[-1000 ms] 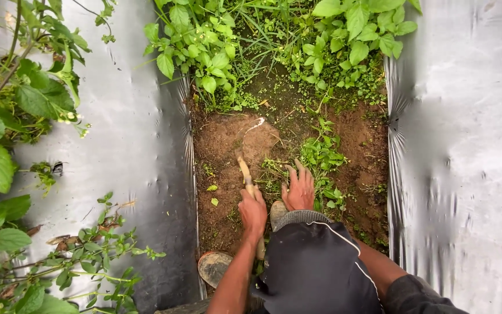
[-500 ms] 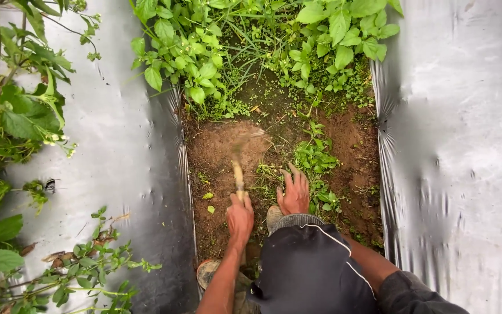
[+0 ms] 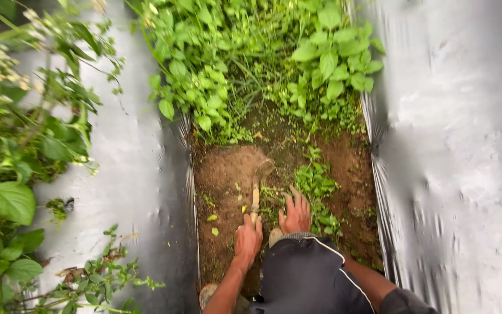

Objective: Clearing weeds from a soil bed between plastic mulch using a hand sickle and manual pulling.

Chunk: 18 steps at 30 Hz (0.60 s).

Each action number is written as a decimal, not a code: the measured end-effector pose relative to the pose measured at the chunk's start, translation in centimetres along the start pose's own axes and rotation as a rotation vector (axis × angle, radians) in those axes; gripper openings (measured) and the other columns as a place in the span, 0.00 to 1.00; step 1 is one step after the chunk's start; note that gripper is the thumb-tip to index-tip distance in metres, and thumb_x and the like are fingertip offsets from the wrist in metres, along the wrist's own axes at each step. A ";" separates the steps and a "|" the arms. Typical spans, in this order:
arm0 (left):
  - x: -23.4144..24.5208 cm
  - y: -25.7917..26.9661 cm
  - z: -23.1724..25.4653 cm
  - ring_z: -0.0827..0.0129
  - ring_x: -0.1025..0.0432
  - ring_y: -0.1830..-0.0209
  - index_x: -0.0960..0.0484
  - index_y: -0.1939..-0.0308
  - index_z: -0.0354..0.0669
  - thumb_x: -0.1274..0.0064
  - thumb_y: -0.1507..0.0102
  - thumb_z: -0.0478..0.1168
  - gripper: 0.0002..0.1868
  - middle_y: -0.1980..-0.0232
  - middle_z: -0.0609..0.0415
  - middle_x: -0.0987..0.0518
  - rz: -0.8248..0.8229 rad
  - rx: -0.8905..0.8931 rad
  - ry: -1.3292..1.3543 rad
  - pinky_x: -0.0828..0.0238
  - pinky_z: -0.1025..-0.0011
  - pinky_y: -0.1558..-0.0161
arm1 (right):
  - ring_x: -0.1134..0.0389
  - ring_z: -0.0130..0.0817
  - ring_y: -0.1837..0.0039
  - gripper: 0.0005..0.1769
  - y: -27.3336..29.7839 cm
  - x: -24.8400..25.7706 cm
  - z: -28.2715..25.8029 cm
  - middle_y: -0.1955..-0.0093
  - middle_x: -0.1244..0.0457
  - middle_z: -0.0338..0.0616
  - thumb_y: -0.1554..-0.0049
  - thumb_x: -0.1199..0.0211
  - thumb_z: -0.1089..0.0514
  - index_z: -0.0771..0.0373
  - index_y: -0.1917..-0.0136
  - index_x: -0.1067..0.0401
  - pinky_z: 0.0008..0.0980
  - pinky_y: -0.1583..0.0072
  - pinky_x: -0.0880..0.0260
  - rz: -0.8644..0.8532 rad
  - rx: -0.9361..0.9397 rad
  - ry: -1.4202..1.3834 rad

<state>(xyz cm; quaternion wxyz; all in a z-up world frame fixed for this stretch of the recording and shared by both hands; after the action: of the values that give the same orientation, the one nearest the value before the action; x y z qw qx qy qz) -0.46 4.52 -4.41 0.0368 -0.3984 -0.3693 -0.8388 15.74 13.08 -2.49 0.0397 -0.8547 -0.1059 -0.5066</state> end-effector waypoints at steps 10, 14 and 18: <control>11.0 -5.0 0.8 0.71 0.37 0.84 0.34 0.49 0.49 0.61 0.25 0.56 0.16 0.77 0.60 0.28 0.047 -0.302 -0.525 0.32 0.69 0.84 | 0.45 0.57 0.27 0.39 0.2 -2.9 2.5 0.21 0.50 0.46 0.51 0.31 0.51 0.48 0.27 0.38 0.58 0.33 0.38 -0.022 0.050 0.071; 16.1 -5.0 5.1 0.72 0.39 0.83 0.37 0.55 0.53 0.66 0.25 0.55 0.13 0.71 0.56 0.30 0.253 -0.582 -0.732 0.40 0.71 0.85 | 0.45 0.51 0.27 0.45 -0.8 -2.1 3.1 0.22 0.51 0.46 0.51 0.30 0.52 0.47 0.24 0.44 0.54 0.31 0.39 -0.176 0.015 0.072; 21.9 -3.4 11.1 0.75 0.45 0.86 0.35 0.57 0.51 0.69 0.23 0.50 0.13 0.75 0.56 0.31 0.178 -0.457 -0.677 0.46 0.76 0.89 | 0.45 0.53 0.29 0.71 -2.9 0.3 2.2 0.15 0.66 0.62 0.58 0.20 0.41 0.57 0.17 0.63 0.50 0.33 0.38 -0.140 0.141 0.250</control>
<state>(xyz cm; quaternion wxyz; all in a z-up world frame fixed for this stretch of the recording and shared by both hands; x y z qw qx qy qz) -9.49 19.31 13.37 -0.1038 -0.6798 -0.1289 -0.7145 17.16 16.35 -3.41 0.0772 -0.7707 -0.1950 -0.6016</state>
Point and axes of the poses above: each hand's wrist, its own y-axis away from the middle knuckle, its own x-axis out of the back of the hand, z = x × y, the point moved 5 cm from there along -y, towards the middle knuckle
